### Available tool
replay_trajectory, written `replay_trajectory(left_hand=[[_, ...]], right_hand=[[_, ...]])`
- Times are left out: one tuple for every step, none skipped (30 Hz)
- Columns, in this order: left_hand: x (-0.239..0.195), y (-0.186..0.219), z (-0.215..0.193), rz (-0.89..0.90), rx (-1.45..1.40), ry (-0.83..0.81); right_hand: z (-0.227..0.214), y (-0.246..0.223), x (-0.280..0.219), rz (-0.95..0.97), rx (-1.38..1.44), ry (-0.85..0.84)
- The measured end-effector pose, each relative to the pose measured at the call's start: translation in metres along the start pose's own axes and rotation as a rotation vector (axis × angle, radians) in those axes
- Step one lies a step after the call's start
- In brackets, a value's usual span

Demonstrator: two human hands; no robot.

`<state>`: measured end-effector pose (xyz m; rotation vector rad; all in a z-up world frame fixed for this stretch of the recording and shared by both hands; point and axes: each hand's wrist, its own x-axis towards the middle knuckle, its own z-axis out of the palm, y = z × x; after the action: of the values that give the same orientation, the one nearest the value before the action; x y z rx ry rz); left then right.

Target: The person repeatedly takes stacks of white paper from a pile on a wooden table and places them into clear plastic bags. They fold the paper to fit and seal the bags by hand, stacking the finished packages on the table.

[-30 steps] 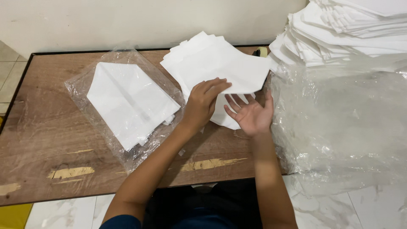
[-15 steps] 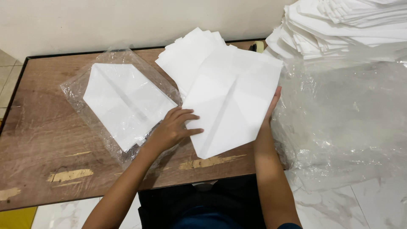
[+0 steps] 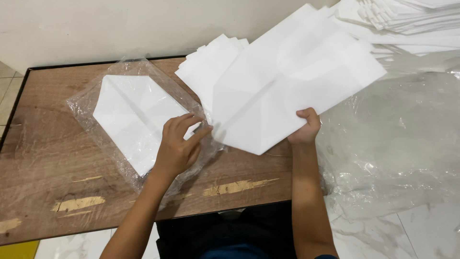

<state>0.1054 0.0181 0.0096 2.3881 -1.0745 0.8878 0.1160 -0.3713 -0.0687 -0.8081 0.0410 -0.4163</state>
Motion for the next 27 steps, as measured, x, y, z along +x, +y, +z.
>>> replay_trajectory(left_hand=[[0.010,0.011,-0.012,0.001,-0.002,0.000],[0.021,0.022,-0.023,-0.057,-0.177,0.040],[0.032,0.033,-0.035,-0.115,-0.352,0.080],[0.038,0.039,-0.042,-0.116,-0.353,0.083],[0.045,0.045,-0.050,-0.141,-0.464,0.096],[0.051,0.051,-0.058,-0.167,-0.571,0.109],[0.057,0.055,-0.062,-0.168,-0.570,0.114],[0.062,0.059,-0.067,-0.181,-0.693,0.106],[0.068,0.063,-0.071,-0.193,-0.816,0.098],[0.072,0.064,-0.074,-0.199,-0.812,0.102],[0.077,0.065,-0.077,-0.251,-1.050,0.070],[0.081,0.065,-0.079,-0.305,-1.287,0.039],[0.082,0.061,-0.073,-0.312,-1.281,0.047],[0.082,0.055,-0.067,-0.364,-1.404,0.084],[0.083,0.050,-0.061,-0.415,-1.526,0.124],[0.080,0.044,-0.051,-0.421,-1.517,0.131],[0.076,0.037,-0.041,-0.492,-1.404,0.168],[0.074,0.031,-0.030,-0.558,-1.291,0.202],[0.071,0.034,-0.030,-0.560,-1.282,0.206],[0.069,0.038,-0.029,-0.662,-1.213,0.189],[0.067,0.042,-0.027,-0.762,-1.141,0.171],[0.061,0.047,-0.021,-0.763,-1.140,0.173],[0.056,0.053,-0.014,-0.764,-1.037,0.197],[0.050,0.057,-0.008,-0.763,-0.935,0.220],[0.044,0.061,0.001,-0.763,-0.935,0.220],[0.037,0.065,0.010,-0.773,-0.893,0.250],[0.031,0.068,0.018,-0.782,-0.850,0.280]], right_hand=[[0.025,-0.009,-0.014,-0.001,-0.001,0.002],[0.050,-0.018,-0.027,-0.064,-0.140,0.039],[0.076,-0.027,-0.039,-0.127,-0.278,0.076],[0.103,-0.037,-0.050,-0.128,-0.281,0.074],[0.130,-0.047,-0.061,-0.220,-0.488,0.128],[0.158,-0.056,-0.072,-0.312,-0.693,0.180],[0.141,-0.045,-0.064,-0.313,-0.694,0.175],[0.125,-0.033,-0.056,-0.333,-0.749,0.065],[0.109,-0.021,-0.047,-0.353,-0.802,-0.046],[0.109,-0.018,-0.045,-0.350,-0.801,-0.054],[0.108,-0.015,-0.043,-0.378,-0.877,-0.221],[0.108,-0.011,-0.040,-0.404,-0.946,-0.394],[0.126,-0.020,-0.045,-0.400,-0.943,-0.405],[0.145,-0.029,-0.049,-0.796,-1.135,-0.564],[0.164,-0.038,-0.054,-1.210,-1.299,-0.718],[0.159,-0.028,-0.052,-1.210,-1.288,-0.725],[0.154,-0.018,-0.051,-1.307,-1.342,-0.711],[0.148,-0.009,-0.049,-1.407,-1.397,-0.689],[0.146,-0.006,-0.052,-1.409,-1.387,-0.693],[0.142,-0.004,-0.056,-1.389,-1.493,-0.666],[0.137,-0.002,-0.058,-1.366,-1.598,-0.637],[0.130,0.008,-0.058,-1.367,-1.596,-0.639],[0.121,0.019,-0.058,-1.332,-1.646,-0.608],[0.114,0.029,-0.058,-1.295,-1.697,-0.575],[0.119,0.021,-0.070,-1.295,-1.697,-0.576],[0.124,0.014,-0.082,-0.800,-1.774,-0.664],[0.128,0.007,-0.094,-0.300,-1.787,-0.724]])
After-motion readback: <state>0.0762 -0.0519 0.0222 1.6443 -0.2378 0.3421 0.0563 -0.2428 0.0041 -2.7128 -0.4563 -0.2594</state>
